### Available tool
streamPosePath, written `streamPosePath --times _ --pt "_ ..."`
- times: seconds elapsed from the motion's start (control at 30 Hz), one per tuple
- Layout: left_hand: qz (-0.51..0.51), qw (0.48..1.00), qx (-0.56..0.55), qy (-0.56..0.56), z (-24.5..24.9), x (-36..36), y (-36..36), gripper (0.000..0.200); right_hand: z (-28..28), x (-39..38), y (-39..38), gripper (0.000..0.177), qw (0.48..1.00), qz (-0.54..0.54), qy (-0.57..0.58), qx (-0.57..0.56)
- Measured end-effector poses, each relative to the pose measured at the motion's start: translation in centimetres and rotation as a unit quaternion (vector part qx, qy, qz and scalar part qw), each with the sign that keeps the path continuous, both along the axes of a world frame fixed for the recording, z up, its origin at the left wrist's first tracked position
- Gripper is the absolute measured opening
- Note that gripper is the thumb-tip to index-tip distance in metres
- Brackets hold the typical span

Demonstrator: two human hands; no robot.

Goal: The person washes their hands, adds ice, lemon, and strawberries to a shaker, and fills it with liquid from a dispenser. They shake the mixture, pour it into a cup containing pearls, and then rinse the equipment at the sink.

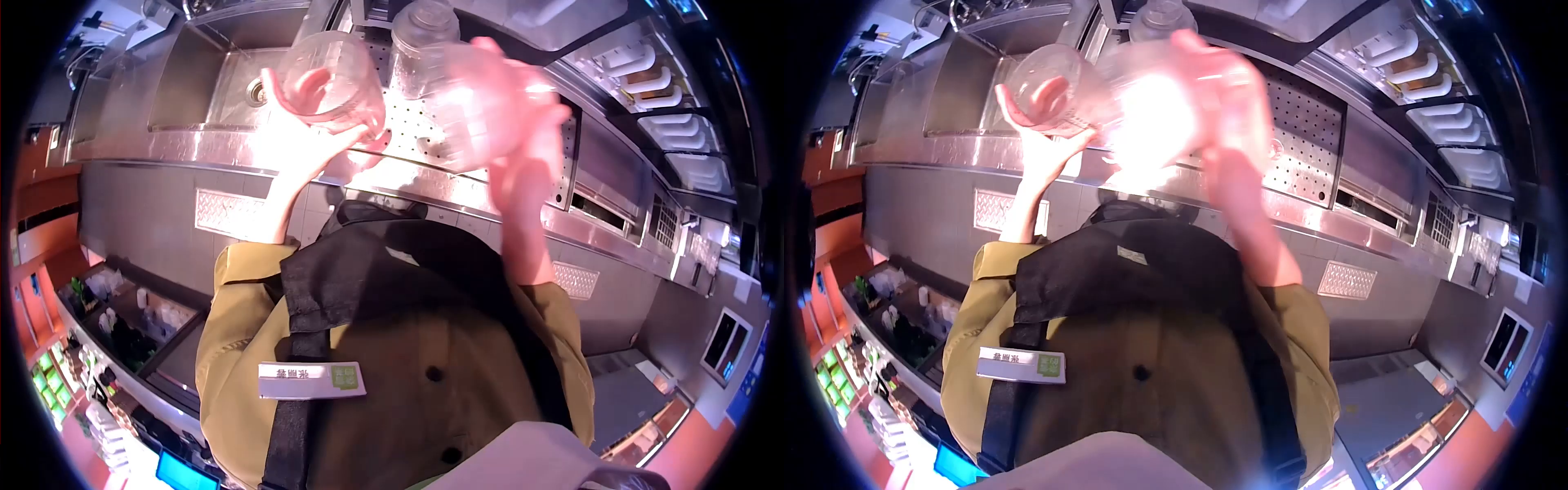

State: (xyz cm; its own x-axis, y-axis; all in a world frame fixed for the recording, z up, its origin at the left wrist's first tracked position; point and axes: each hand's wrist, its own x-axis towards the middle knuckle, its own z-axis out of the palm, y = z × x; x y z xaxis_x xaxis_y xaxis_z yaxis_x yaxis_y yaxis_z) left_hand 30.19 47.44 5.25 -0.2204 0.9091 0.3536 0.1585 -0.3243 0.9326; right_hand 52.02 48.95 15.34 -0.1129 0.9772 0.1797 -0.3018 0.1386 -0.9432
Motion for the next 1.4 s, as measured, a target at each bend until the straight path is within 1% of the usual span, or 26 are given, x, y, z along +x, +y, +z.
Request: streamPosePath --times 0.07,0.17,0.23,0.27,0.33,0.37,0.4,0.43,0.47,0.57,0.6,0.63,0.67,0.7,0.77,0.8,0.87,0.9,0.93,1.03,1.07,1.17,1.2,1.3,1.33,1.4 --pt "0.016 0.999 0.021 -0.028 -0.7 -3.2 0.4 0.122 -1.1 -4.6 -0.6 0.042 0.996 -0.014 -0.079 -0.033" --pt "0.047 0.996 0.056 -0.045 -1.9 -9.3 1.9 0.12 -3.5 -11.8 -0.1 0.026 0.963 -0.026 -0.214 -0.161" --pt "0.069 0.995 0.068 -0.033 -2.6 -15.3 3.2 0.118 -5.0 -17.6 1.4 0.023 0.941 -0.027 -0.252 -0.224" --pt "0.076 0.994 0.072 -0.024 -3.0 -18.8 3.7 0.118 -6.1 -20.5 2.6 0.02 0.954 -0.027 -0.221 -0.201" --pt "0.079 0.995 0.068 -0.005 -3.3 -26.0 5.2 0.116 -7.4 -27.1 5.5 0.025 0.995 -0.035 -0.05 -0.081" --pt "0.087 0.995 0.058 0.001 -3.2 -28.9 5.6 0.115 -7.9 -30.2 7.1 0.031 0.998 -0.038 0.008 -0.046" --pt "0.099 0.995 0.012 0.016 -2.6 -31.2 5.9 0.114 -9.1 -33.6 9.5 0.033 0.996 -0.07 0.032 -0.052" --pt "0.111 0.992 -0.034 0.038 -1.7 -33.7 6.2 0.112 -10.6 -36.2 11.8 0.029 0.991 -0.109 0.023 -0.077" --pt "0.106 0.99 -0.044 0.081 -2.5 -35.7 7.0 0.108 -12.5 -37.6 14.0 0.037 0.984 -0.134 0.02 -0.115" --pt "0.096 0.964 -0.081 0.235 -3.7 -40.6 10.0 0.11 -15.4 -40.3 19.0 0.048 0.956 -0.179 -0.198 -0.124" --pt "0.045 0.985 -0.1 0.131 -5.1 -41.8 11.2 0.111 -16.3 -41.1 20.8 0.056 0.947 -0.177 -0.253 -0.092" --pt "0.037 0.981 -0.115 0.154 -5.7 -42.1 11.9 0.111 -17.1 -41.8 23.1 0.056 0.917 -0.141 -0.371 -0.04" --pt "0.031 0.976 -0.124 0.177 -5.9 -42.2 12.9 0.111 -19.1 -43.0 25.4 0.056 0.861 -0.167 -0.471 0.097" --pt "0.027 0.972 -0.125 0.199 -6.3 -42.4 14.3 0.111 -20.7 -44.0 27.6 0.056 0.774 -0.189 -0.556 0.236" --pt "-0.032 0.98 -0.137 0.14 -8.2 -42.9 16.2 0.116 -20.3 -45.1 30.1 0.055 0.656 -0.086 -0.636 0.397" --pt "-0.069 0.972 -0.158 0.158 -8.8 -43.3 17.3 0.116 -20.4 -45.8 31.2 0.054 0.633 -0.026 -0.664 0.397" --pt "-0.147 0.952 -0.221 0.152 -9.5 -43.3 19.2 0.115 -21.5 -46.9 32.9 0.055 0.626 0.009 -0.664 0.41" --pt "-0.18 0.943 -0.22 0.175 -10.6 -43.5 20.0 0.115 -22.2 -47.1 33.4 0.055 0.621 0.029 -0.664 0.416" --pt "-0.186 0.944 -0.205 0.181 -11.5 -43.3 20.6 0.114 -22.0 -47.1 33.6 0.055 0.618 0.024 -0.661 0.424" --pt "-0.195 0.946 -0.193 0.172 -13.1 -43.1 21.2 0.115 -20.1 -47.3 34.1 0.056 0.582 0.116 -0.713 0.373" --pt "-0.198 0.946 -0.195 0.167 -13.3 -43.2 21.2 0.115 -19.9 -46.8 34.4 0.053 0.581 0.136 -0.701 0.391" --pt "-0.197 0.944 -0.261 0.04 -13.2 -43.7 21.2 0.115 -19.8 -44.8 36.3 0.048 0.532 0.219 -0.708 0.409" --pt "-0.197 0.948 -0.245 0.041 -14.0 -44.2 21.6 0.117 -19.6 -43.6 37.6 0.048 0.535 0.257 -0.673 0.441" --pt "-0.185 0.963 -0.161 0.115 -15.8 -44.9 22.4 0.118 -17.8 -43.1 40.4 0.052 0.421 0.37 -0.695 0.45" --pt "-0.204 0.955 -0.213 0.04 -14.4 -44.2 21.9 0.117 -17.5 -43.2 40.2 0.054 0.423 0.374 -0.708 0.425" --pt "-0.197 0.949 -0.218 0.114 -14.5 -43.8 20.6 0.115 -18.3 -43.4 39.3 0.053 0.429 0.344 -0.722 0.421"
